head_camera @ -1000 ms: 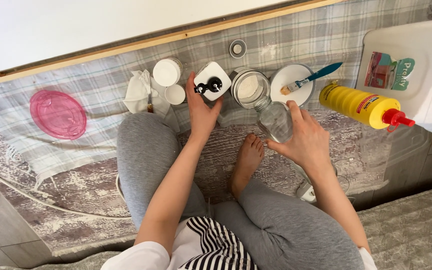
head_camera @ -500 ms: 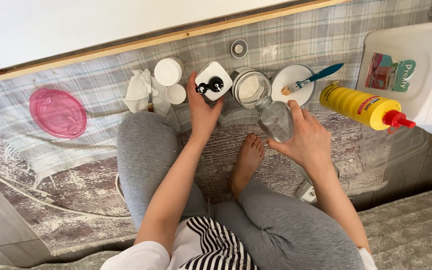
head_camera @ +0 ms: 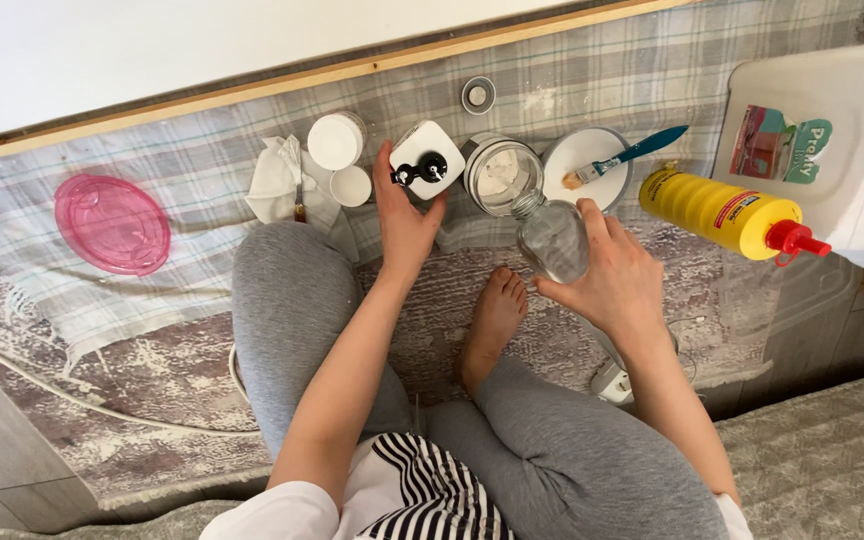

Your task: Preparing and mixing white paint or plaster materials in small jars and containers.

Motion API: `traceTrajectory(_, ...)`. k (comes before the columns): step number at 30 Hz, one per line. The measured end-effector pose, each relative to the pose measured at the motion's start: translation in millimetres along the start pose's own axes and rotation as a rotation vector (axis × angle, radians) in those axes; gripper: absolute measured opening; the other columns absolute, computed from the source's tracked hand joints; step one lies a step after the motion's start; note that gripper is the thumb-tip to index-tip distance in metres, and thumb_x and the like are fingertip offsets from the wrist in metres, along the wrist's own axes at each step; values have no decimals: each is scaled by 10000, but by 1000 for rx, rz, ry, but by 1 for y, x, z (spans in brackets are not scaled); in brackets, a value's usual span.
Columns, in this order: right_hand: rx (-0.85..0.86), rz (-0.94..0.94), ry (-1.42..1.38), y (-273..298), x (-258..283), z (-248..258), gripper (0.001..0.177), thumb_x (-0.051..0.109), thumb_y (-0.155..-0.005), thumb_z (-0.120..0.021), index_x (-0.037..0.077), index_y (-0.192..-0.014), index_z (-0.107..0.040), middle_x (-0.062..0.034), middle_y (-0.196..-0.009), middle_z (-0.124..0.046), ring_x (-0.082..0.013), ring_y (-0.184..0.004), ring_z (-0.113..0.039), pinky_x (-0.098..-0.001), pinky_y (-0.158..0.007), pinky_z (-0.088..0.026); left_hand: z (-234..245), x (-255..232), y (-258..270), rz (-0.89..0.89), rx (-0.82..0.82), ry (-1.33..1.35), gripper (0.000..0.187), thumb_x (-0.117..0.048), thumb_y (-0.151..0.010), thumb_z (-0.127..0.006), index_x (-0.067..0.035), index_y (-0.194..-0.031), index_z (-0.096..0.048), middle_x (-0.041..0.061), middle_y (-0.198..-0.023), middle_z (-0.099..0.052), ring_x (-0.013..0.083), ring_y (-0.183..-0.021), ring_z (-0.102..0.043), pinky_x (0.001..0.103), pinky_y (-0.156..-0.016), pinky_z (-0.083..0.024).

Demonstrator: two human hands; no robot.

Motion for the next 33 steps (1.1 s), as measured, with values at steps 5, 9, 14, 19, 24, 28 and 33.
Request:
traceTrajectory(5, -55, 49, 13, 1, 1, 1, 1077, 550, -552, -924, 61, -1411, -495, -180, -1127, -706, -327, -967, -733, -443, -689, -612, 0, -1, 0, 3, 5, -9, 983, -115, -879, -834, -50, -1614, -186, 247, -1587, -324, 410, -1476, -403, 503, -1207, -385)
traceTrajectory(9, -5, 11, 13, 0, -1, 0, 1069, 549, -576, -919, 71, -1430, -489, -170, -1119, -704, -309, -953, -737, -435, -682, -614, 0, -1, -1, 11, 6, -9, 984, -117, -874, -830, -54, -1616, -187, 243, -1587, -326, 406, -1477, -403, 502, -1205, -392)
traceTrajectory(14, -2, 6, 17, 2, 0, 2, 1080, 551, -572, -923, 70, -1434, -484, -166, -1107, -701, -311, -940, -736, -442, -664, -611, 0, -1, 0, 11, 12, 5, 985, -115, -877, -829, -54, -1618, -182, 245, -1591, -317, 407, -1481, -396, 504, -1204, -391)
traceTrajectory(19, 20, -7, 23, 1, -1, 1, 1092, 547, -572, -922, 69, -1444, -473, -165, -1085, -697, -314, -932, -735, -445, -656, -610, 1, -3, -1, 11, 10, -3, 986, -107, -871, -828, -48, -1616, -186, 248, -1592, -318, 409, -1481, -393, 508, -1210, -379)
traceTrajectory(24, 2, -3, 2, 0, -4, -4, 1108, 552, -581, -918, 70, -1465, -456, -167, -1093, -691, -312, -923, -736, -441, -662, -611, 1, -4, 0, 23, 16, 6, 978, -107, -876, -823, -46, -1618, -189, 245, -1591, -323, 405, -1482, -398, 505, -1213, -380)
traceTrajectory(28, -17, -10, -54, 0, -6, -5, 1129, 547, -590, -908, 81, -1500, -428, -160, -1118, -687, -310, -920, -738, -435, -669, -612, 2, -4, 0, 19, 12, 1, 977, -106, -875, -825, -43, -1616, -190, 248, -1597, -320, 406, -1487, -395, 506, -1218, -375)
traceTrajectory(33, -129, 39, -136, 5, -3, 3, 1138, 546, -600, -912, 69, -1508, -418, -176, -1196, -677, -320, -963, -734, -435, -707, -610, 2, -3, 2, 25, 22, -12, 994, -124, -881, -825, -35, -1622, -169, 257, -1609, -300, 415, -1501, -370, 508, -1221, -367)
Point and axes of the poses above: each hand's wrist, its own y-axis away from the middle knuckle, its own z-axis out of the back of the hand, x = y × z, the point moved 8 cm from there along -y, towards the middle knuckle
